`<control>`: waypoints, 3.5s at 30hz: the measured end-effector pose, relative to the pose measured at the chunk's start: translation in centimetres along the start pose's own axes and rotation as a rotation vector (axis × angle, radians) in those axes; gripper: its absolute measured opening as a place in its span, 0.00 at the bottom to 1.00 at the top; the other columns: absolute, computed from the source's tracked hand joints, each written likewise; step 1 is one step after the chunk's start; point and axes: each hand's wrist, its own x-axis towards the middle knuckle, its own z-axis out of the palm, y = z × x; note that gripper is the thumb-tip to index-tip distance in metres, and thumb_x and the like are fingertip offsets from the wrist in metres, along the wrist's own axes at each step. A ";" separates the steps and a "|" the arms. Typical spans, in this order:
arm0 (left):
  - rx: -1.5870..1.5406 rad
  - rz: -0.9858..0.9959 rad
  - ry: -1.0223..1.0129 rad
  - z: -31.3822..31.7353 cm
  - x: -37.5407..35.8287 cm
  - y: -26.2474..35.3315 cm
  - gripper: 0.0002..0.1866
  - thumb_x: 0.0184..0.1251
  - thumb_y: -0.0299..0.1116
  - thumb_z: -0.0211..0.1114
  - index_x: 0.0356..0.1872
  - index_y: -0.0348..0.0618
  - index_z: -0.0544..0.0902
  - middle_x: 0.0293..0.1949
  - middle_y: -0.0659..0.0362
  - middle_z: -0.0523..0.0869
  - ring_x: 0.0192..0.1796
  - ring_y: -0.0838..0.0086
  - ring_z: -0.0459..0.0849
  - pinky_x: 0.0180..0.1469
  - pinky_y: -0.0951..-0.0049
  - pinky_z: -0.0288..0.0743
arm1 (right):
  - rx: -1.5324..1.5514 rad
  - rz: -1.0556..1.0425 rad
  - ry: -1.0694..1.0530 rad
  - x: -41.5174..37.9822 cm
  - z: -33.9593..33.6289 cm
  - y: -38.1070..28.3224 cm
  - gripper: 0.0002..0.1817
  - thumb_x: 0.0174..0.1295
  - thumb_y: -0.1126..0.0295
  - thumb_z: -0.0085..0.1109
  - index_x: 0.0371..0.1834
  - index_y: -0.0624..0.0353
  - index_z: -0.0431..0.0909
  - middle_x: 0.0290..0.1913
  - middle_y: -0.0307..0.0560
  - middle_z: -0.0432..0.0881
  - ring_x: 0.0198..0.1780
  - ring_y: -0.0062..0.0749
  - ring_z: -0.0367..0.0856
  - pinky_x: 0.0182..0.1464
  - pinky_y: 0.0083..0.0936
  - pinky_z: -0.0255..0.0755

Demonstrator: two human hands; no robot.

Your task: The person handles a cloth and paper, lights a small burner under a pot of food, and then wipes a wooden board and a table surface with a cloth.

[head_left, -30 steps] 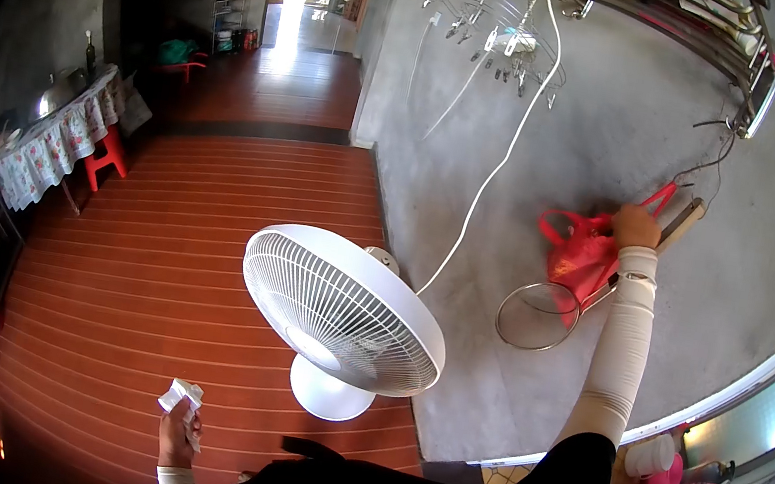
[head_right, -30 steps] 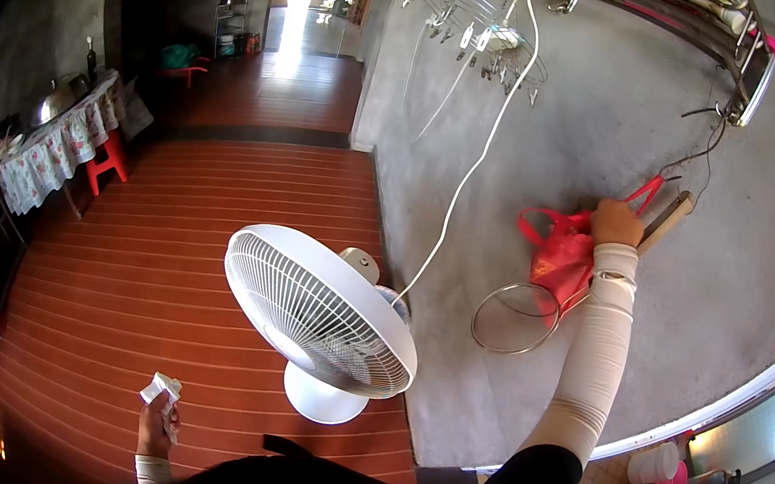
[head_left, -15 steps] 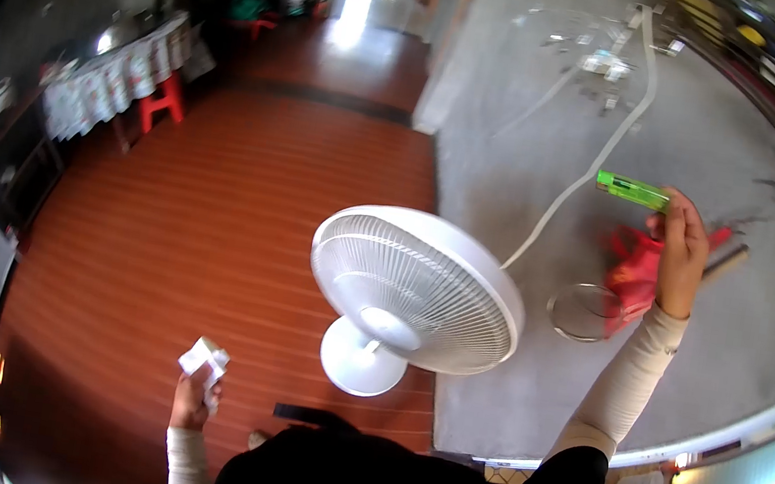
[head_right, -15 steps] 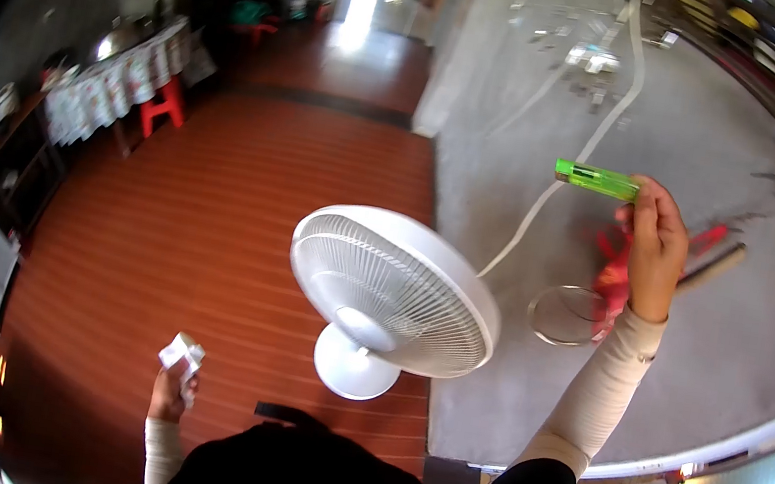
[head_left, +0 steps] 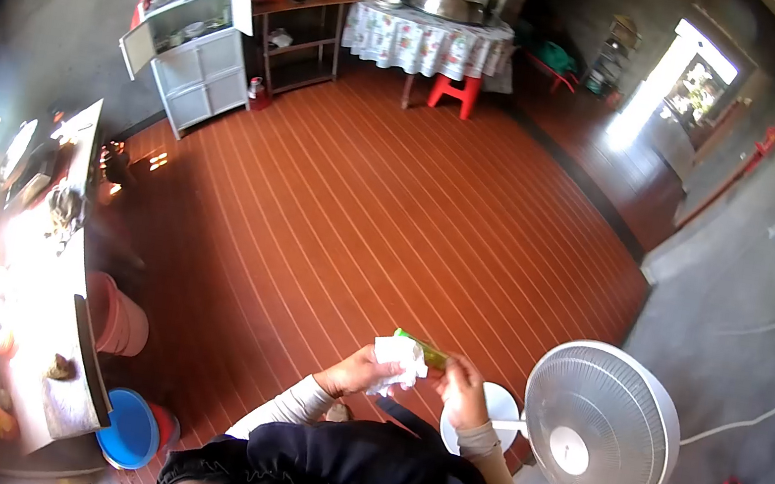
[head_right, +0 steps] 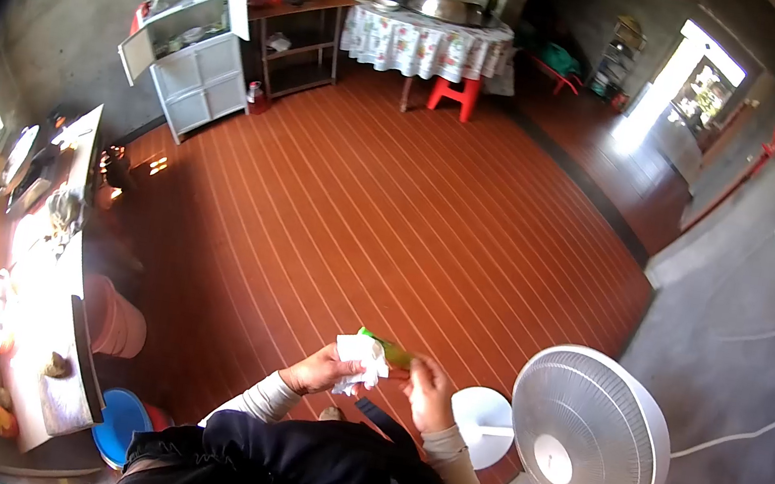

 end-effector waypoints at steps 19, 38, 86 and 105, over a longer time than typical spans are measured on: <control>-0.089 -0.048 0.410 -9.3 -5.1 -0.5 0.17 0.59 0.30 0.53 0.48 0.32 0.70 0.32 0.56 0.79 0.26 0.77 0.76 0.21 0.83 0.69 | -0.668 0.199 -0.432 6.1 4.2 10.4 0.14 0.59 0.63 0.52 0.41 0.63 0.73 0.31 0.42 0.78 0.32 0.21 0.76 0.33 0.18 0.71; -0.045 -0.363 0.213 -5.1 2.0 -3.8 0.11 0.60 0.31 0.55 0.40 0.37 0.74 0.31 0.57 0.80 0.23 0.79 0.76 0.20 0.84 0.69 | -0.834 0.592 0.056 -11.2 -17.3 1.5 0.08 0.55 0.74 0.49 0.35 0.59 0.79 0.32 0.42 0.81 0.30 0.25 0.79 0.33 0.21 0.73; 0.015 -0.090 0.573 7.8 3.3 -3.6 0.15 0.60 0.39 0.56 0.37 0.36 0.77 0.28 0.56 0.81 0.25 0.79 0.78 0.24 0.80 0.71 | -0.868 0.118 0.376 -12.0 -32.8 -27.5 0.15 0.56 0.63 0.47 0.39 0.62 0.77 0.35 0.44 0.79 0.37 0.28 0.76 0.44 0.24 0.68; 0.010 -0.104 0.583 5.7 5.0 -6.5 0.13 0.58 0.34 0.56 0.40 0.35 0.73 0.24 0.58 0.77 0.21 0.79 0.74 0.20 0.83 0.66 | -1.279 0.144 0.275 -13.4 -38.7 -28.2 0.09 0.55 0.76 0.53 0.38 0.64 0.78 0.34 0.42 0.81 0.35 0.20 0.76 0.40 0.16 0.70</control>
